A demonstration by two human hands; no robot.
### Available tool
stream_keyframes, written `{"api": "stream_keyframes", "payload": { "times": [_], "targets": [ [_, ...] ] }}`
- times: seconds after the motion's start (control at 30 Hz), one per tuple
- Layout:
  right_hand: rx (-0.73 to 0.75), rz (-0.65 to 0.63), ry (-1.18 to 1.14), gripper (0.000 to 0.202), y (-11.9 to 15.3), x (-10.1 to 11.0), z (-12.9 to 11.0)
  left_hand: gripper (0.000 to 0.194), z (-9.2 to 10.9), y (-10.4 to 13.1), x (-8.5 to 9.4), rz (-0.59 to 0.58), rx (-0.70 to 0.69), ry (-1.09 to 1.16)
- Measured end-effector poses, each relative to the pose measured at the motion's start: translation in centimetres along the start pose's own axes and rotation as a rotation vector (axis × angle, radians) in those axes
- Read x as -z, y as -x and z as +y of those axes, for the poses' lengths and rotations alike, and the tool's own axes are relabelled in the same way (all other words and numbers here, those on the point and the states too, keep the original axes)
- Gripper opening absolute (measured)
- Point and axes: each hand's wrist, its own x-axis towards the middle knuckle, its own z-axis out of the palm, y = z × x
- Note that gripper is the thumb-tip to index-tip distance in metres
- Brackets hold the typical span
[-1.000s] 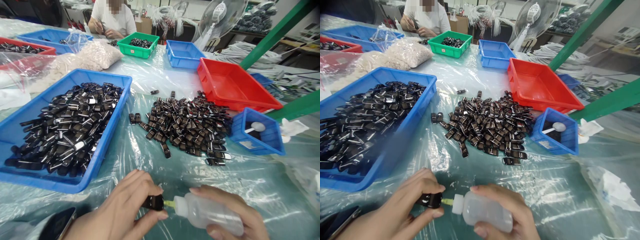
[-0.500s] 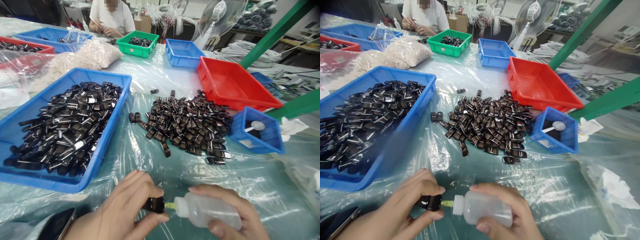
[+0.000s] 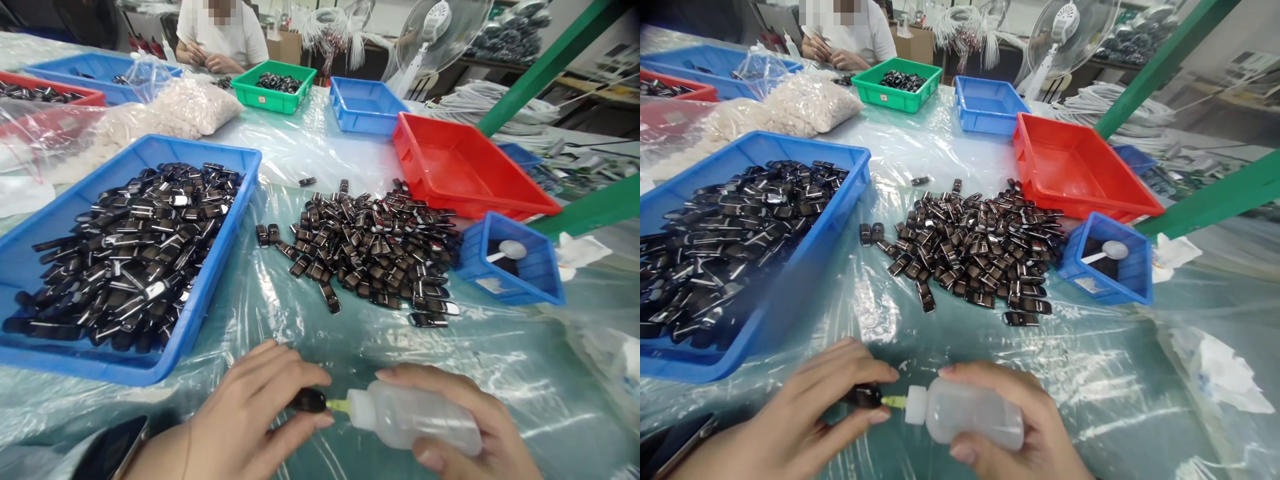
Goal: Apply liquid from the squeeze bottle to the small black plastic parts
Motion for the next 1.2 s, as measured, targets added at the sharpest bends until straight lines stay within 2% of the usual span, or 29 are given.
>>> {"api": "stream_keyframes", "payload": {
  "times": [0.17, 0.33, 0.57, 0.77, 0.9, 1.07, 1.2],
  "targets": [
    [0.11, -0.029, 0.006, 0.031, -0.9, -0.2, -0.1, 0.008, -0.5, 0.4, -0.2, -0.015, 0.051, 0.006],
    [0.122, -0.039, -0.043, 0.031, -1.4, -0.2, -0.3, 0.025, 0.2, 0.8, 0.6, -0.128, 0.15, -0.048],
    [0.137, -0.107, -0.026, 0.034, -1.6, 0.5, -0.3, 0.026, 0.3, 0.9, 0.5, -0.12, 0.12, -0.016],
    [0.142, -0.125, -0.041, 0.032, -1.9, 0.4, -0.3, 0.023, 0.4, 0.9, 0.9, -0.184, 0.062, -0.034],
    [0.127, -0.114, -0.017, 0.032, -1.8, 0.5, -0.6, 0.023, 0.3, 0.7, 0.7, -0.151, 0.056, -0.027],
    [0.133, -0.156, -0.061, 0.028, -1.9, 0.4, -0.7, 0.024, 0.1, 0.9, -0.1, -0.048, 0.053, 0.01],
    [0.137, -0.153, -0.081, 0.028, -1.8, 0.3, -0.5, 0.024, 0.1, 0.9, -0.2, -0.049, 0.073, 0.008]
  ]
}}
